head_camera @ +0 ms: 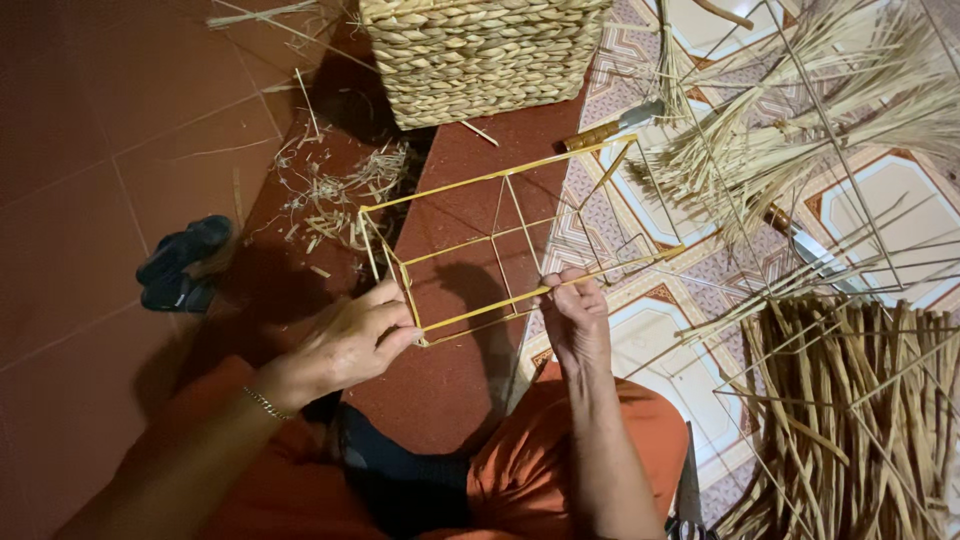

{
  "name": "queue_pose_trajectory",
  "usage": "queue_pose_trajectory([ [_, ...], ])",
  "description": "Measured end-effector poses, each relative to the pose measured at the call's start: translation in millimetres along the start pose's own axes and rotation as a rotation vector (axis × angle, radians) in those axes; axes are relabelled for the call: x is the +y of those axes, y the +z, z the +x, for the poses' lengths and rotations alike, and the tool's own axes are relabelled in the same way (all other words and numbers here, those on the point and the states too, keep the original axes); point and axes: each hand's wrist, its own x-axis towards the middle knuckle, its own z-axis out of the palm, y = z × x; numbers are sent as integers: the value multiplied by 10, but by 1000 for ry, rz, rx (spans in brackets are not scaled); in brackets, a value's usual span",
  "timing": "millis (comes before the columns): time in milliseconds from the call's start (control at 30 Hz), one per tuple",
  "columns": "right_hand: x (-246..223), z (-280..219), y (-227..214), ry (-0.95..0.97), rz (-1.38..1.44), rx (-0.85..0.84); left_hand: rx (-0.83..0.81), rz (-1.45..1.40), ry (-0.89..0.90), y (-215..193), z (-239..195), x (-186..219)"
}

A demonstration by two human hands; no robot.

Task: The person weaves thin bamboo strips around a rectangular wire frame to form a basket. They repeatedly wrap, tuck, and trim the strips using scissors, building up the basket walls layer by layer.

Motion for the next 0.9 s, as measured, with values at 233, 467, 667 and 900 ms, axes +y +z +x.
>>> queue_pose_trajectory([
  [233, 109, -10, 6, -164, -87, 285, 91, -45, 114, 107, 45, -2],
  [467, 95, -28, 76, -266, -232, 318, 142, -26, 140, 130, 57, 53],
  [667, 53, -30, 218, -64, -99, 184, 55, -5, 35, 132, 75, 76],
  [900, 46, -28, 220, 110, 81, -16, 94, -22, 108, 162, 82, 38],
])
